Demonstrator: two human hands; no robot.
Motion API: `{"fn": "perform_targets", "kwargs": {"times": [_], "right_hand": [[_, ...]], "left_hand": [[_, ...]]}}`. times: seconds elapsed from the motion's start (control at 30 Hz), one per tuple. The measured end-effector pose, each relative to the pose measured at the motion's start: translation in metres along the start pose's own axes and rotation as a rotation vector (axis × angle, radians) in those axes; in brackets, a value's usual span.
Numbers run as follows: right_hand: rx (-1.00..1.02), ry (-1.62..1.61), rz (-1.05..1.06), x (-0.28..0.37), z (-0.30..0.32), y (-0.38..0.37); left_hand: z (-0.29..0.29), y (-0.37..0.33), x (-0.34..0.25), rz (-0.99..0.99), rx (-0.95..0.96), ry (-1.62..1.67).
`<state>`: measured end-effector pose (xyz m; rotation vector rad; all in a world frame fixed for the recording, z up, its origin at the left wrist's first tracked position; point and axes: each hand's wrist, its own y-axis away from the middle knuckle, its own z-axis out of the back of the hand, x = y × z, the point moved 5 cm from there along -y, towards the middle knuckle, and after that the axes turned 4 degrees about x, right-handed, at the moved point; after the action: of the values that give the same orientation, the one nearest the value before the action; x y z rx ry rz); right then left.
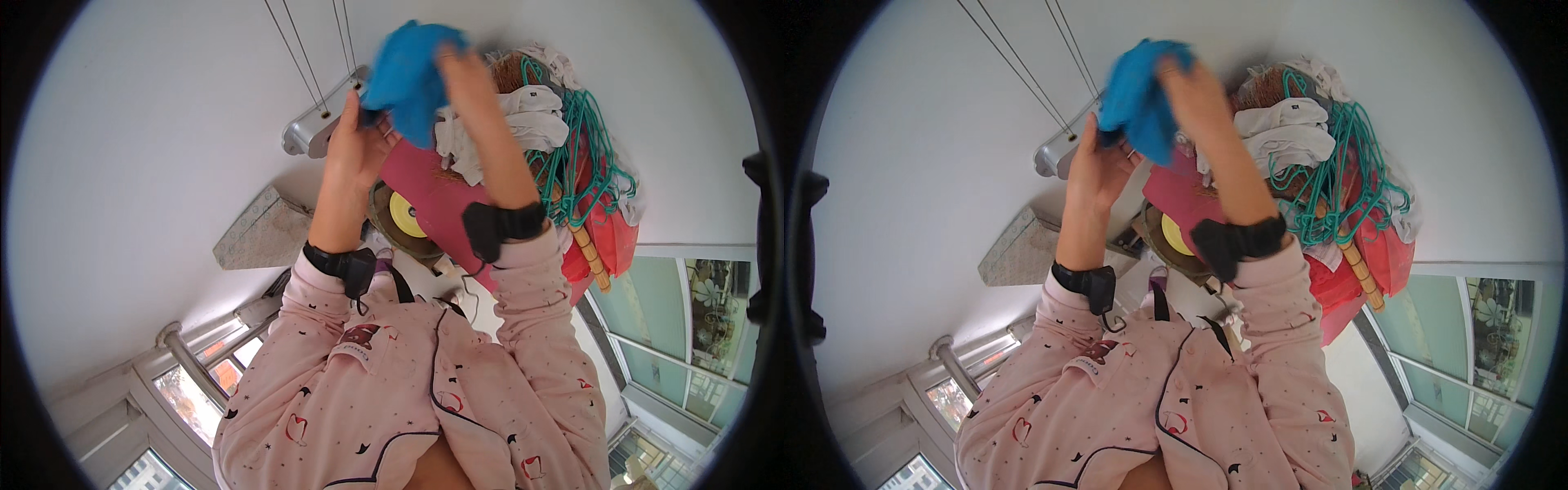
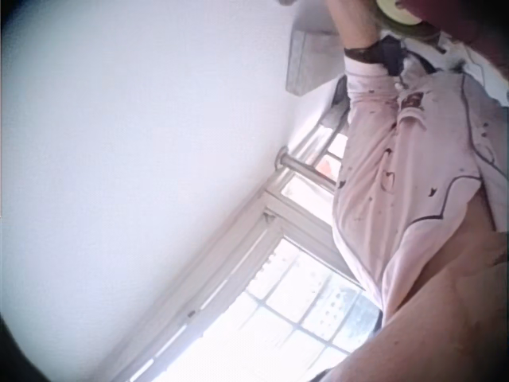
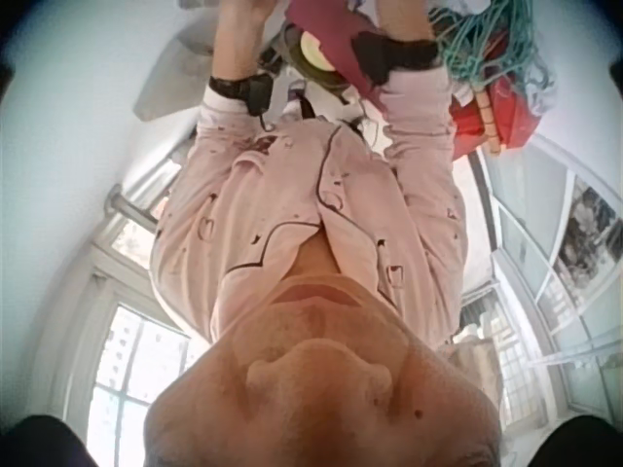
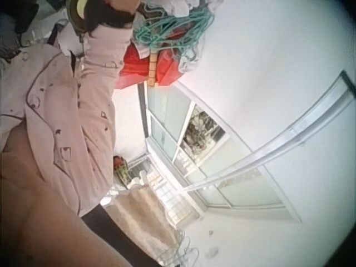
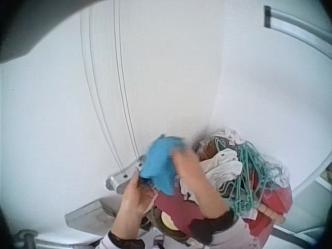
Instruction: The person wipes a metal clothes drying rack, a wall-mounted fixture, and a window frame using a blue cloth. The person moves around the balcony to reach different areas and continues wiping until the end of the clip.
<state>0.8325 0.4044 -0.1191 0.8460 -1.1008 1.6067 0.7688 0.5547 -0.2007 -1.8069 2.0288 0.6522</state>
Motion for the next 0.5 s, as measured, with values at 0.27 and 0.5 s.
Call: {"fn": "perform_targets", "kwargs": {"times": [0.27, 0.5], "right_hand": [[-0.051, 0.188, 0.169, 0.013, -0.021, 0.003], [-0.022, 0.489, 0.692, 0.039, -0.024, 0.038]], "left_hand": [[-0.013, -0.010, 0.006, 0.015, -0.004, 0.169], [-0.006, -0.021, 0.014, 0.009, -0.052, 0.283]]}}
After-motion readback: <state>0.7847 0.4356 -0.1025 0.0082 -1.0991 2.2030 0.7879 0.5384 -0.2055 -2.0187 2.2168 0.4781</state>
